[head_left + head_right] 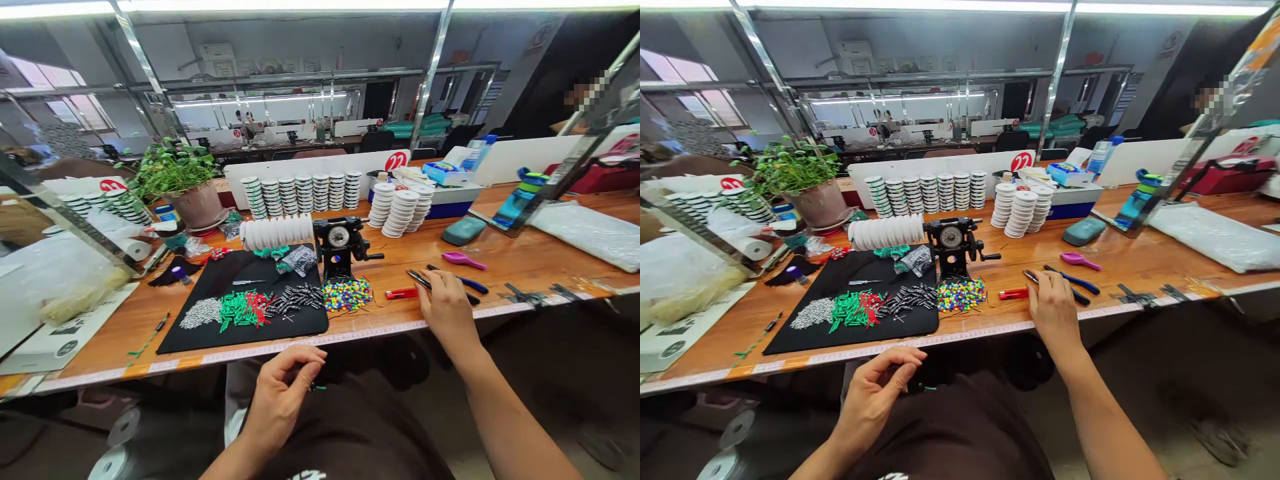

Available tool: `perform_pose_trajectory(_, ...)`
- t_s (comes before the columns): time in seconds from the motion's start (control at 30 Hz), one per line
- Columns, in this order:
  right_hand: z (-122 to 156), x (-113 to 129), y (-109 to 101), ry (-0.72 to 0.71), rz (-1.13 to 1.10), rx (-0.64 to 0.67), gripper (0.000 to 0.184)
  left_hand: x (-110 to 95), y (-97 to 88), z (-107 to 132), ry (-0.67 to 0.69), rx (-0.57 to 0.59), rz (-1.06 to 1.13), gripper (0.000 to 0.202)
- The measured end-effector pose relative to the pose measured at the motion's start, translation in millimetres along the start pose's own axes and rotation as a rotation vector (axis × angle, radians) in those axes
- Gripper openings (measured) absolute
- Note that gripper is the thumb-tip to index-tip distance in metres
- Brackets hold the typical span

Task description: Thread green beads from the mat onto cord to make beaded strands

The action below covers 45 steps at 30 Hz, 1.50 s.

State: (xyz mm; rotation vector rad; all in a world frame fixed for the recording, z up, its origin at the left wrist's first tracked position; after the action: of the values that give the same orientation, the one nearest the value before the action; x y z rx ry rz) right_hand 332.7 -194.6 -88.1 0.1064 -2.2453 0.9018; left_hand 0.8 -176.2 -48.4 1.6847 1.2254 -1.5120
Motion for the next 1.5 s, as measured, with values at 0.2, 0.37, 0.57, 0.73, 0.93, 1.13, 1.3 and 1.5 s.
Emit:
perform_pose_trajectory(0.2,96,112,8,0.16,-0.863,0.863,0.031,-17,1.3,2,0.232,0.01,-0.265,0.011)
perform_pose_trajectory(0.37,135,136,31,0.552,-1.22,1.095,0.043,-20,-8.7,5,0.238,0.01,-0.314,0.012)
perform_pose_trajectory(0.57,140,118,45,0.821,-1.287,1.0,0.044,-19,-86.3,-43,0.223,-0.186,-0.843,0.018)
perform_pose_trajectory(0.73,144,114,51,0.857,-1.37,0.965,0.042,8,-181.3,-111,-0.058,-0.25,-1.102,0.012)
perform_pose_trajectory(0.93,147,111,58,0.825,-1.352,1.057,0.043,38,-210.7,-141,-0.305,-0.168,-1.244,0.022)
perform_pose_trajectory(1.13,148,110,56,0.835,-1.35,1.07,0.043,35,-213.9,-144,-0.38,-0.189,-1.202,0.023)
perform_pose_trajectory(1.3,151,117,53,0.815,-1.306,1.041,0.049,25,-218.9,-139,-0.313,-0.311,-1.011,0.018)
perform_pose_trajectory(1.5,150,118,49,0.683,-1.115,0.982,0.055,-4,-197.8,-119,-0.116,-0.493,-0.522,0.034)
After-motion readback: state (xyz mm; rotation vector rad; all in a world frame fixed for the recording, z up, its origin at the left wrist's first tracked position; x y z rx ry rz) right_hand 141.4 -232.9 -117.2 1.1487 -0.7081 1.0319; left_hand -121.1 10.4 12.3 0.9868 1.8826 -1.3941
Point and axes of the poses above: each hand's wrist, its own z-axis away from the middle knuckle, its own y-axis out of the palm, x = y × z, the point moved 1 cm from there along -z, towards the middle knuckle, and after that the axes turned 8 degrees about y, right-handed, at the moved point
